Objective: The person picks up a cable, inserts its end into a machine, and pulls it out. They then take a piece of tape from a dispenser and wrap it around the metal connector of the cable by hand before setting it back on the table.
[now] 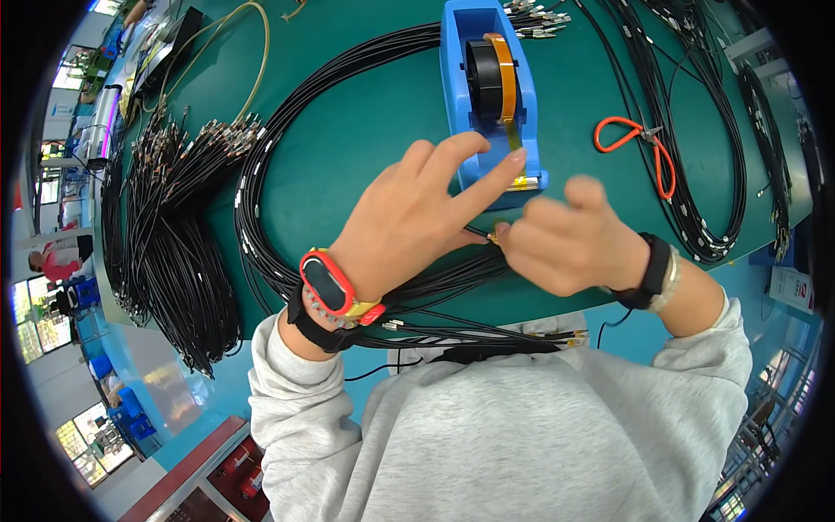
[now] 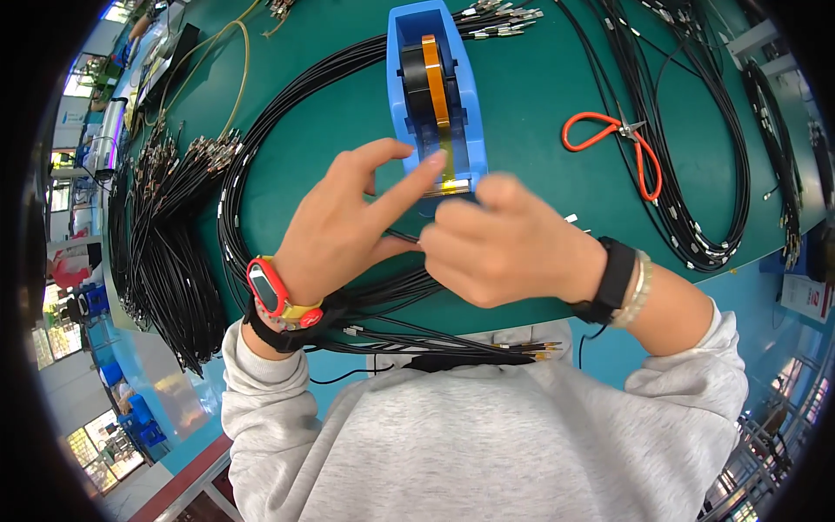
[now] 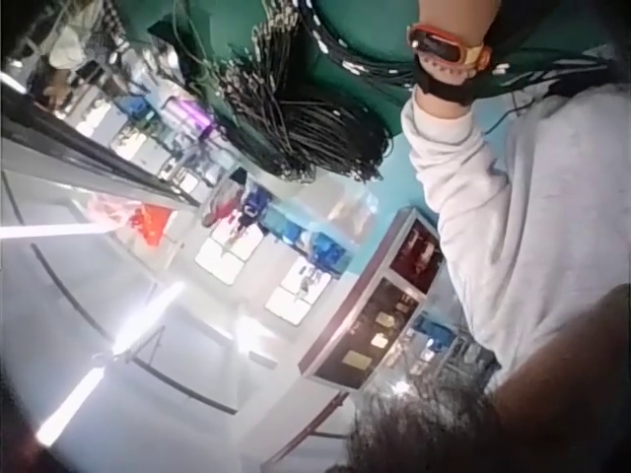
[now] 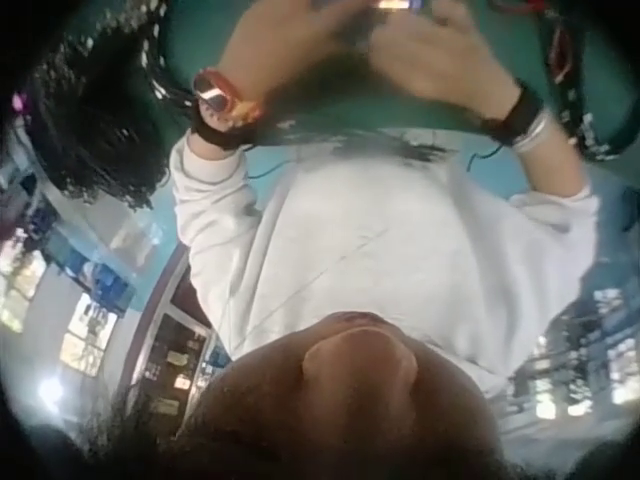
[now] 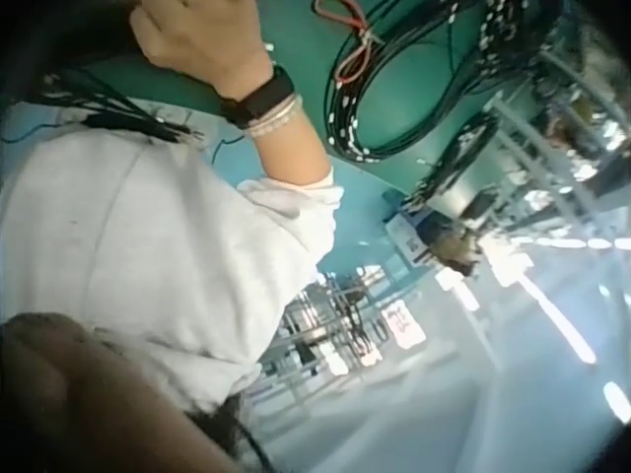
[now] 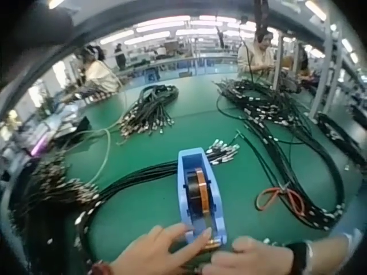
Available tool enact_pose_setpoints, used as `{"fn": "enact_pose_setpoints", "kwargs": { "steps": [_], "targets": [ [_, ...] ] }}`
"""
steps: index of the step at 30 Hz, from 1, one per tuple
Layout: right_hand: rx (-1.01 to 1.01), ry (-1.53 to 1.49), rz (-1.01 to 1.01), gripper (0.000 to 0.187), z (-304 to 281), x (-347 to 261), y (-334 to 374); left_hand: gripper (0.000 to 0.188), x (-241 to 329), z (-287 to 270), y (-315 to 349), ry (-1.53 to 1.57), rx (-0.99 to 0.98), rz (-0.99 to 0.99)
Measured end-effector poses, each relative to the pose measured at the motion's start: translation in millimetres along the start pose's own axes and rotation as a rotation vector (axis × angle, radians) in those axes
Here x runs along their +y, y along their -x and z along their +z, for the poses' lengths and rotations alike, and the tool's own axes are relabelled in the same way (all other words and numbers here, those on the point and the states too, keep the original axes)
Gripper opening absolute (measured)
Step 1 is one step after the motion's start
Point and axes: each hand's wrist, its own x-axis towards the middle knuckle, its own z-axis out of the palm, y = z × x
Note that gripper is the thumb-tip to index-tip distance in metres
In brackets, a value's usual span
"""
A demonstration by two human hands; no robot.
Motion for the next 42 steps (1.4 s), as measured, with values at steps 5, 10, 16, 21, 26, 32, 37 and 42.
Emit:
{"fn": "enact_pose_setpoints", "kwargs": {
  "steps": [5, 10, 16, 21, 26, 32, 37, 42],
  "targets": [
    [-0.11, -0.948, 0.631, 0.006, -42.0, 21.4, -25.1, 0.021, -3.5, -8.1, 4.9, 0.374, 0.092, 0.125],
    [0.169, -0.955, 0.735, 0.015, -46.3, 24.3, -22.3, 0.019, 13.2, -24.2, -7.9, 0.786, -0.003, -0.127],
    [0.315, -0.06, 0.188, 0.029, -51.9, 22.9, -21.5, 0.032, 18.2, -24.4, -8.7, 1.101, -0.111, -0.18],
    [0.236, 0.019, 0.108, 0.028, -64.0, 17.4, -21.2, 0.031, 26.1, -22.1, -10.6, 1.068, -0.046, -0.175],
    [0.235, -0.086, 0.172, 0.024, -67.4, 18.9, -21.3, 0.028, 33.2, -36.2, -13.2, 0.809, -0.157, -0.201],
    [0.145, -0.519, 0.404, 0.018, -69.7, 12.2, -18.0, 0.021, 39.3, -27.8, -4.5, 0.445, -0.056, -0.051],
    [-0.005, -0.75, 0.509, 0.012, -74.6, 14.6, -18.6, 0.018, 42.2, -26.7, -3.2, 0.284, -0.076, 0.007],
    [-0.143, -0.962, 0.693, 0.008, -70.6, 17.4, -15.1, 0.018, 42.4, -26.9, -5.2, 0.183, -0.107, 0.043]
  ]
}}
